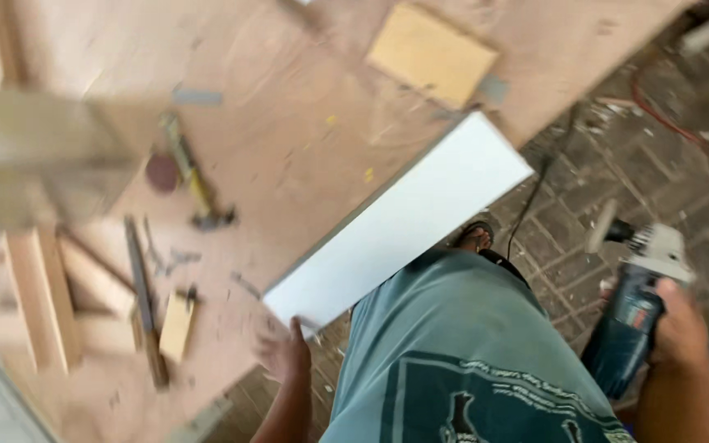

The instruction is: The person sands the edges and surfaces of several wooden boards by hand using a power sander.

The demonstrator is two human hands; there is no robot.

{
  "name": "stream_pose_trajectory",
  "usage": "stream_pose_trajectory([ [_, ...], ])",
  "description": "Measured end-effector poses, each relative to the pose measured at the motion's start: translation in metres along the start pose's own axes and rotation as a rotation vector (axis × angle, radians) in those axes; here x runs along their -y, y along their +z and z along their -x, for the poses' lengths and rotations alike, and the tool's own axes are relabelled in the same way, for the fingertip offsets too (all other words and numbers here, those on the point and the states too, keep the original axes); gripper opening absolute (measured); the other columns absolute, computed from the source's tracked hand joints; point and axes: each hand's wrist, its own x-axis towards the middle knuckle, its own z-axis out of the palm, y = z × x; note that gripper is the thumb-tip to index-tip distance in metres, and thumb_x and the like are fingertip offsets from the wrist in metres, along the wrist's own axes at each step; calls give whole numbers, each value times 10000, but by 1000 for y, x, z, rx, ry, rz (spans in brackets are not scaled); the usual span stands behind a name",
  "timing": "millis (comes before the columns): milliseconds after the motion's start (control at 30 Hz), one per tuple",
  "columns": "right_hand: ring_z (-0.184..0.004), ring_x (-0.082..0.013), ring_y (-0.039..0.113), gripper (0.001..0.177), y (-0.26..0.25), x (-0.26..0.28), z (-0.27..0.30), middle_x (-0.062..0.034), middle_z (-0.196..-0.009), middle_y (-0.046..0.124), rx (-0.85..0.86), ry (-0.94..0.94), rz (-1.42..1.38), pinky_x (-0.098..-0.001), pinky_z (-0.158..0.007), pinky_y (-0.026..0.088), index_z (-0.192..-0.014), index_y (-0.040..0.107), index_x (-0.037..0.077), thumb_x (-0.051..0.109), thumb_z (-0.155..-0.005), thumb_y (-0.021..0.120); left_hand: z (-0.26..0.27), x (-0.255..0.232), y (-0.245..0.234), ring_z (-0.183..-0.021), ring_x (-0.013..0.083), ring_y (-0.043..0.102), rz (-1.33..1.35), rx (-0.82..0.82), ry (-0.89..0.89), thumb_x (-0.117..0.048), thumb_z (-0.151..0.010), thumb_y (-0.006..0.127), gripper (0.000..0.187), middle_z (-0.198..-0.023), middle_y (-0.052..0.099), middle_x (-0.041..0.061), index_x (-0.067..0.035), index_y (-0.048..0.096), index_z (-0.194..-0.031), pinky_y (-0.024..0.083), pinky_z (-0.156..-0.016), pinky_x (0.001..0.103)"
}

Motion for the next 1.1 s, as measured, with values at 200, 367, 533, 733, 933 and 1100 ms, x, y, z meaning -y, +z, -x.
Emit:
stream_pose_trajectory([
  [200, -1117, -353, 661, 678, -42, 0, -39, -173, -1292, 641, 19, -74, 25, -493, -935, 547, -1526, 526, 59, 611, -1157, 392, 91, -12, 24, -1421, 379, 505, 1006, 610, -449, -699, -904, 467, 946, -1595, 454, 217, -32, 411, -1573, 403, -1130, 535],
  [367, -1191, -315, 635, 887, -73, 14, -68, -107, -1377, 631, 156, -71, -3, -530, -957, 519, -1527, 532, 102, 830, -1020, 523, 66, -43, 64, -982, 301, 730, 1289, 488, -481, -423, -904, 737, 528, -1143, 787, 160, 20, 769, -1190, 580, -841, 423],
  [533, -1301, -328, 551, 818, -49, 33, -30, -141, -1450, 536, 4, -167, 158, -522, -1118, 456, -1609, 408, 53, 723, -1175, 229, 60, -65, 61, -1045, 317, 721, 1812, 628, -450, -451, -990, 660, 382, -1026, 734, 104, -126, 646, -1191, 536, -961, 477],
  [733, -1222, -296, 612, 716, -43, 26, 7, -109, -1370, 602, -123, -164, 188, -449, -1072, 505, -1515, 508, 65, 642, -1205, 218, 45, -100, 48, -975, 215, 652, 1911, 559, -533, -397, -939, 750, 368, -1056, 684, 65, -147, 646, -1188, 574, -788, 334],
  [933, -1104, -261, 696, 623, -14, 18, 86, -128, -1298, 681, -294, -210, 96, -382, -867, 566, -1446, 587, 39, 559, -1230, 321, 33, -126, -9, -794, 190, 612, 1910, 397, -351, -417, -1003, 675, 421, -1012, 689, 82, -88, 638, -1263, 584, -740, 348],
  [1100, -1022, -304, 665, 719, -69, -55, 95, -166, -1217, 664, -243, -174, -25, -435, -849, 538, -1488, 574, 63, 675, -1140, 430, 48, -173, -120, -972, 240, 730, 1723, 374, -68, -477, -1010, 547, 527, -1143, 757, 110, -91, 611, -1363, 613, -758, 339],
])
